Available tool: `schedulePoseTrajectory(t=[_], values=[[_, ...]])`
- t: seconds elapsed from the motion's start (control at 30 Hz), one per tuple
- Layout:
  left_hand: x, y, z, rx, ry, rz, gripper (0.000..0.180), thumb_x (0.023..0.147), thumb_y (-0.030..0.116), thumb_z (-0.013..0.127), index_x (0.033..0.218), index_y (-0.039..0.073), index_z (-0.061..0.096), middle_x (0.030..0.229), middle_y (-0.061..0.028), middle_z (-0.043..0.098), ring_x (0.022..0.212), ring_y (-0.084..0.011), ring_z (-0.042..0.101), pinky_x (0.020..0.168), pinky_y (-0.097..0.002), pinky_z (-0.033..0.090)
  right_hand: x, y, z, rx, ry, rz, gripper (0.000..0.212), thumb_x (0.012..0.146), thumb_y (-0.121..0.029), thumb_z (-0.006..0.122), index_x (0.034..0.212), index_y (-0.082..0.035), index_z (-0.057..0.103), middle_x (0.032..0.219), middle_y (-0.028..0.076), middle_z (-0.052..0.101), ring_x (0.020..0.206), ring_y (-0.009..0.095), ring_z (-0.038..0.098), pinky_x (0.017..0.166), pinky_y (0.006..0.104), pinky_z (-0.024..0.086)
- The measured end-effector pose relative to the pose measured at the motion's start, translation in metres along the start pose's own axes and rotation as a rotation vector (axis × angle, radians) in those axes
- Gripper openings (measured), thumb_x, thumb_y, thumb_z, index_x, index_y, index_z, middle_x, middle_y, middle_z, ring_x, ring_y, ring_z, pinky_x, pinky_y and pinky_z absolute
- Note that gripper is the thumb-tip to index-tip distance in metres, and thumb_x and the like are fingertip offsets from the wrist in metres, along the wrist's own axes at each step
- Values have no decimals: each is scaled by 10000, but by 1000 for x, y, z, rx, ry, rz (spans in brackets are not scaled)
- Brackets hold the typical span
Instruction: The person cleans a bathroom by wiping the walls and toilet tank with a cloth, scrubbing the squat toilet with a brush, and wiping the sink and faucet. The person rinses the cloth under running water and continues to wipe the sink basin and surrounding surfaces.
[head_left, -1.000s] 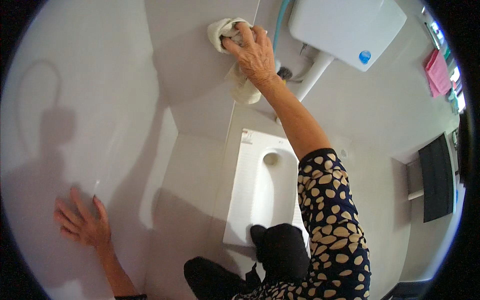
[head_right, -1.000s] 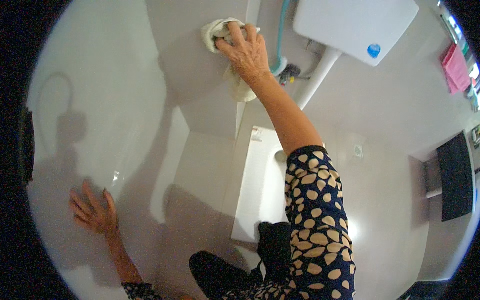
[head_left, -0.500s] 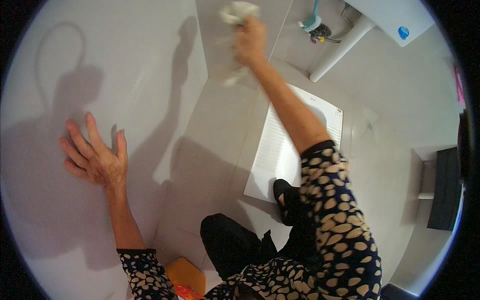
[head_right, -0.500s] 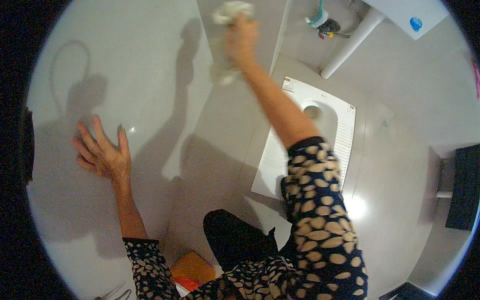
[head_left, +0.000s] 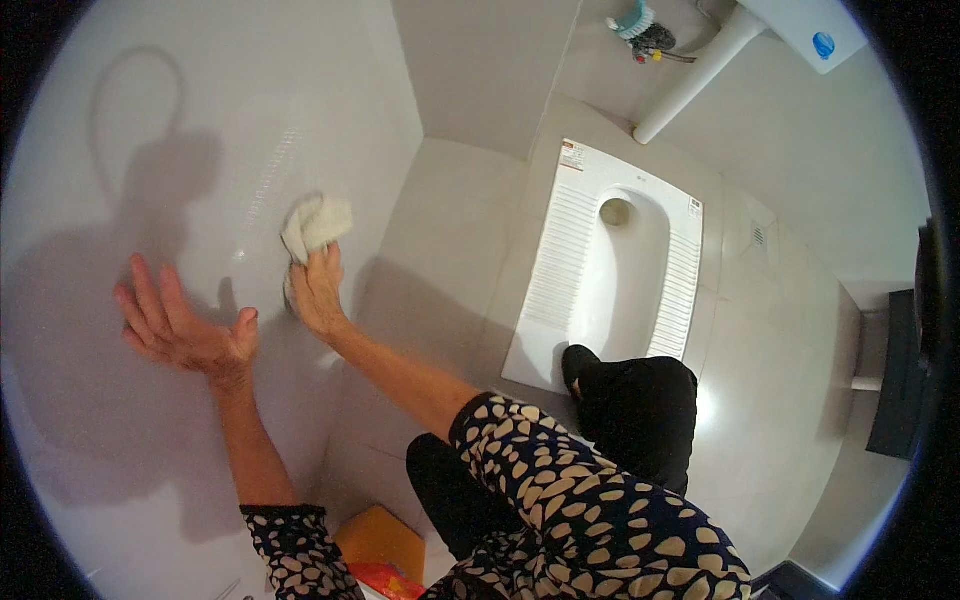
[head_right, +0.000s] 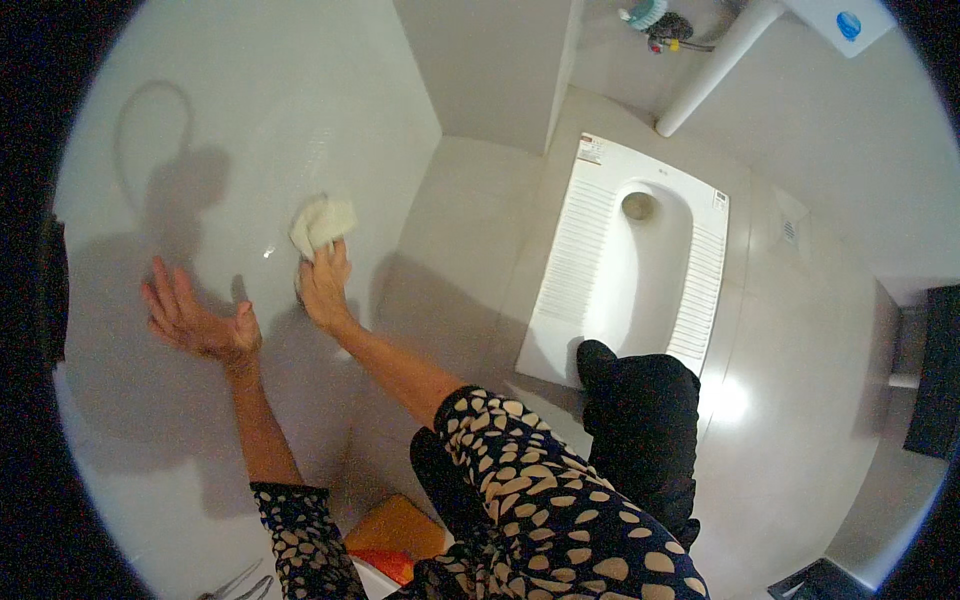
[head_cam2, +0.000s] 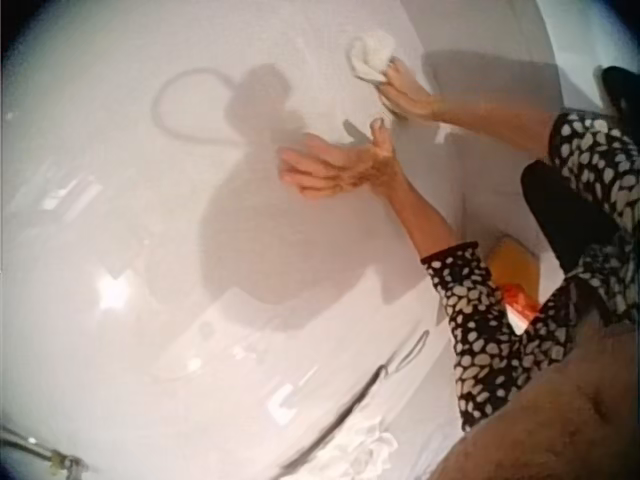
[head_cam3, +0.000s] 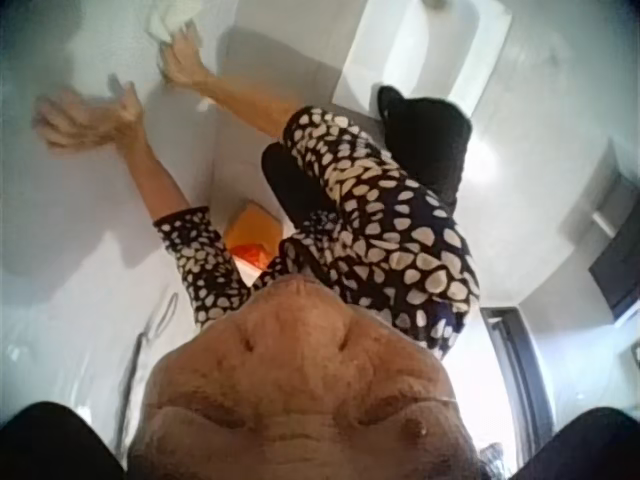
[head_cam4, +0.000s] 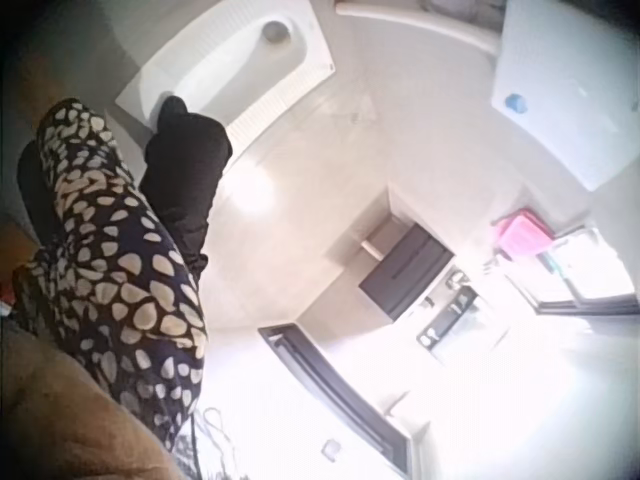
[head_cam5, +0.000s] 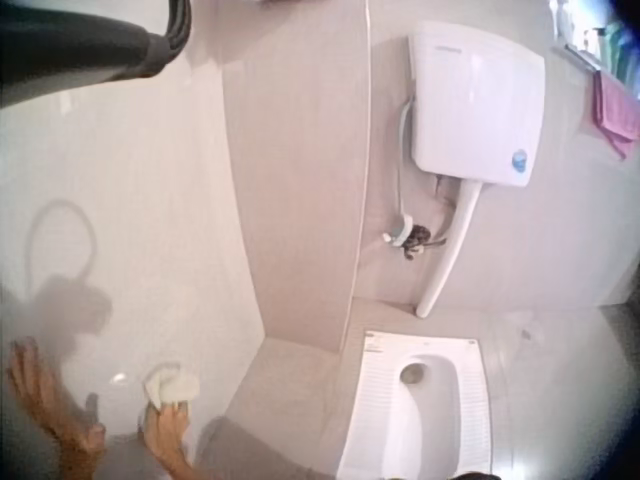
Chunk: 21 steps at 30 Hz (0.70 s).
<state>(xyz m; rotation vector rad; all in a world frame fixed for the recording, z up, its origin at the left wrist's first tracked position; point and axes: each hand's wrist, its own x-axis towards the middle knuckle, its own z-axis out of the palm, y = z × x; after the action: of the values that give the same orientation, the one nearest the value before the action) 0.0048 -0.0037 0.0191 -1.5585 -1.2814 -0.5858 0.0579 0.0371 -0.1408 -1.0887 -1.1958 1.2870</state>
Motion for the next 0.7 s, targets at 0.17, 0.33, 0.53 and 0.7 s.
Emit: schedulePoseTrajectory(t=[0.17, 0.33, 0.53, 0.7], values=[[14, 6, -3, 33, -13, -3, 727, 827, 675, 379, 1309, 134, 435, 1395, -94, 417, 1316, -363, 298, 1034, -552, 178, -67, 38, -3, 381, -283, 545, 368, 887, -107, 404, 1236, -31, 311, 1183, 183, 378, 1007, 294, 434, 873, 456, 400], [12, 9, -2, 204, -39, -52, 639, 880, 628, 324, 1318, 175, 437, 1395, -61, 414, 1323, -313, 286, 1033, -513, 188, -76, 23, -9, 608, -290, 882, 339, 873, -101, 438, 1191, -51, 332, 1064, 178, 461, 955, 283, 480, 765, 455, 465], [30, 27, 13, 104, 61, -85, 543, 875, 508, 492, 1299, 170, 464, 1400, -12, 417, 1279, -320, 356, 1034, -521, 218, -77, -30, 25, 551, -234, 1087, 450, 897, -110, 417, 1316, -79, 255, 1167, 143, 420, 987, 256, 465, 799, 425, 461], [31, 16, 9, 178, 57, -173, 523, 910, 539, 385, 1280, 181, 477, 1338, 24, 463, 1271, -262, 346, 1020, -462, 227, -87, -74, -28, 670, -546, 964, 469, 888, -105, 435, 1324, -70, 265, 1139, 133, 444, 979, 231, 470, 795, 415, 458]])
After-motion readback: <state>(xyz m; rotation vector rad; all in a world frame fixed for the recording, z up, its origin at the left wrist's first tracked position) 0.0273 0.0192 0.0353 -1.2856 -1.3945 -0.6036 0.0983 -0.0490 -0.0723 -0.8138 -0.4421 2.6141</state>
